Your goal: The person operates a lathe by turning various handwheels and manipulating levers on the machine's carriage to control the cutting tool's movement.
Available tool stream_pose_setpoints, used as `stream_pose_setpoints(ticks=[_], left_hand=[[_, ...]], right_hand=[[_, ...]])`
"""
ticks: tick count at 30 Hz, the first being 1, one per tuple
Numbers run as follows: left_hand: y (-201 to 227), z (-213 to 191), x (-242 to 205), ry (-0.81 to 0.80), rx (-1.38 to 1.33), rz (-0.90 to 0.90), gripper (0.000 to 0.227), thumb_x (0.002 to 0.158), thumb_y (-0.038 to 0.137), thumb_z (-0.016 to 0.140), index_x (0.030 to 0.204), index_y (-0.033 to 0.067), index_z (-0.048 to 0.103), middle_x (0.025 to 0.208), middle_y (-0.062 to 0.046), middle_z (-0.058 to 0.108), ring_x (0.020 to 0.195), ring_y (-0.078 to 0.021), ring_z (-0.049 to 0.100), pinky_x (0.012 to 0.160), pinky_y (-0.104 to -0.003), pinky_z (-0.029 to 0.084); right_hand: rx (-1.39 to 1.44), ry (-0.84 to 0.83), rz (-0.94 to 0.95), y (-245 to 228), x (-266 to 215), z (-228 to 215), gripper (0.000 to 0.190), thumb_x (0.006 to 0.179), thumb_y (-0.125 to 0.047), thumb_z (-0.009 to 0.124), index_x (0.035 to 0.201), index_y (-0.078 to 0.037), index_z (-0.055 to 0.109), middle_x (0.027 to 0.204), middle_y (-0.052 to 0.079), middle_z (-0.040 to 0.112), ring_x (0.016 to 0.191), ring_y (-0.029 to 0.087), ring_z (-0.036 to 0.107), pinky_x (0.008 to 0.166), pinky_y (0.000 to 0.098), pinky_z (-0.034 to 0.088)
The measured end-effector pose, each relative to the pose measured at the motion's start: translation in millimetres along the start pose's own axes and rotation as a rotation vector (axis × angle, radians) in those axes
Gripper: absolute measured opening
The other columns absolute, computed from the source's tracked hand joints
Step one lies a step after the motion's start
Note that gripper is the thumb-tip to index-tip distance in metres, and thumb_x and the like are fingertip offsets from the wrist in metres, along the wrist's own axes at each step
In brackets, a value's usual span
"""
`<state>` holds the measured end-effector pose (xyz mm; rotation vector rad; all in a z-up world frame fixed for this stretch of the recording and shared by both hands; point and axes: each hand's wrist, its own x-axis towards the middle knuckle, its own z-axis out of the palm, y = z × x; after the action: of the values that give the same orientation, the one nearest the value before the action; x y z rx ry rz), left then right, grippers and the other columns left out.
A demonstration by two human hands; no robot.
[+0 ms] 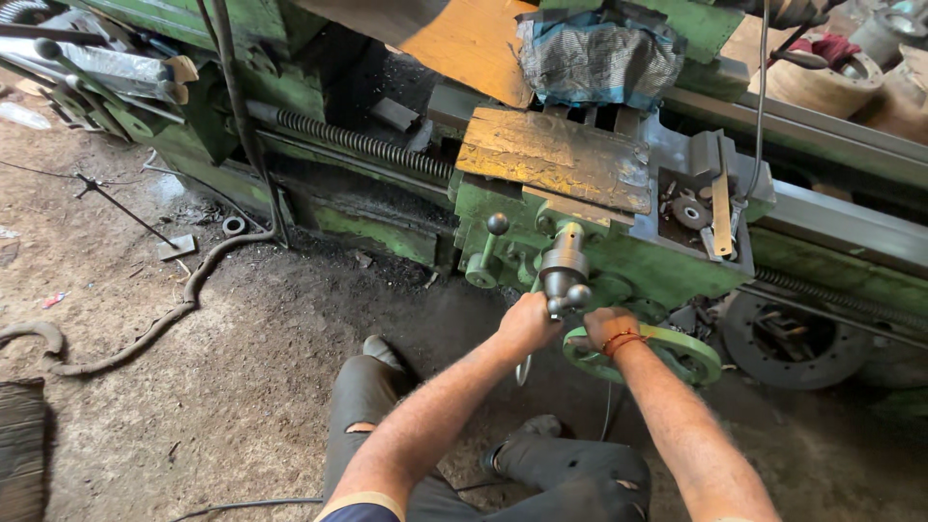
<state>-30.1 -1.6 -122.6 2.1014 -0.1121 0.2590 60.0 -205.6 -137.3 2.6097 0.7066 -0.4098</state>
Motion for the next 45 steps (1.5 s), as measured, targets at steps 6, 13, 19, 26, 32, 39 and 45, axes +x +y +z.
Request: stream_pose_setpoints(ticks=[6,13,19,26,32,39,45], left_hand=[[-18.7,3.8,0.7,-0.177,0.040,-0.101,0.024,0.084,0.022,0.077,0.095,0.0004,0.076,0.086,-0.022,0.074,0.084,-0.0389,0.072,0.076,-0.047,0.058],[-40.6,-7.6,-42.1,-0.063,-1.473,-0.388,0.041,0.095,0.034,0.070,0.124,0.0061,0.059,0.099,-0.003,0.066,0.084,-0.0140,0.066,0.072,-0.032,0.057],[-30.9,-3.7,-35.2,-0.256,-1.174,-0.593,0.049,0.097,0.054,0.063,0.121,0.0123,0.053,0.083,0.001,0.058,0.064,-0.0104,0.056,0.053,-0.030,0.049],[-40.1,-24.6,-22.5,-0.309,-0.892,-0.640,0.063,0.088,0.059,0.072,0.115,0.0046,0.055,0.074,-0.001,0.052,0.054,-0.0120,0.050,0.049,-0.033,0.051],[-8.1,-68.5,-18.4,-0.222,-0.405,-0.509,0.073,0.083,0.067,0.074,0.101,-0.0038,0.070,0.075,-0.005,0.062,0.056,-0.0112,0.056,0.048,-0.030,0.051],[24.7,-108.3,-12.2,-0.155,-0.048,-0.225,0.072,0.079,0.064,0.078,0.104,-0.0036,0.073,0.088,-0.015,0.076,0.086,-0.0242,0.076,0.076,-0.039,0.059],[46.0,-123.9,-5.1,-0.220,0.109,-0.286,0.074,0.077,0.062,0.075,0.120,0.0029,0.064,0.096,-0.021,0.077,0.090,-0.0316,0.076,0.081,-0.043,0.058]], right_hand=[[-0.004,0.025,-0.008,0.5,-0.1,1.6,0.064,0.078,-0.074,0.069,0.101,-0.016,0.077,0.104,0.012,0.076,0.101,0.033,0.073,0.088,0.0461,0.058],[-0.007,0.061,-0.047,2.0,4.3,11.8,0.061,0.079,-0.073,0.068,0.101,-0.017,0.078,0.104,0.011,0.076,0.100,0.032,0.074,0.086,0.0458,0.059],[0.004,0.067,-0.015,0.4,6.9,14.5,0.050,0.083,-0.063,0.070,0.101,-0.017,0.079,0.104,0.010,0.077,0.101,0.031,0.074,0.085,0.0456,0.060],[0.006,0.088,-0.003,5.1,25.3,40.6,0.030,0.089,-0.045,0.069,0.102,-0.021,0.080,0.108,0.007,0.078,0.102,0.029,0.075,0.084,0.0454,0.061],[0.017,-0.008,0.006,-4.1,7.7,14.9,0.036,0.088,-0.051,0.071,0.106,-0.021,0.080,0.112,0.005,0.076,0.106,0.027,0.073,0.087,0.0422,0.060],[-0.035,-0.002,0.000,-5.6,11.4,17.1,0.027,0.090,-0.039,0.071,0.107,-0.021,0.081,0.112,0.002,0.077,0.105,0.024,0.075,0.085,0.0396,0.062],[0.043,0.005,0.011,-7.8,3.4,7.1,0.043,0.086,-0.055,0.073,0.106,-0.017,0.080,0.108,0.006,0.077,0.104,0.026,0.075,0.086,0.0404,0.060]])
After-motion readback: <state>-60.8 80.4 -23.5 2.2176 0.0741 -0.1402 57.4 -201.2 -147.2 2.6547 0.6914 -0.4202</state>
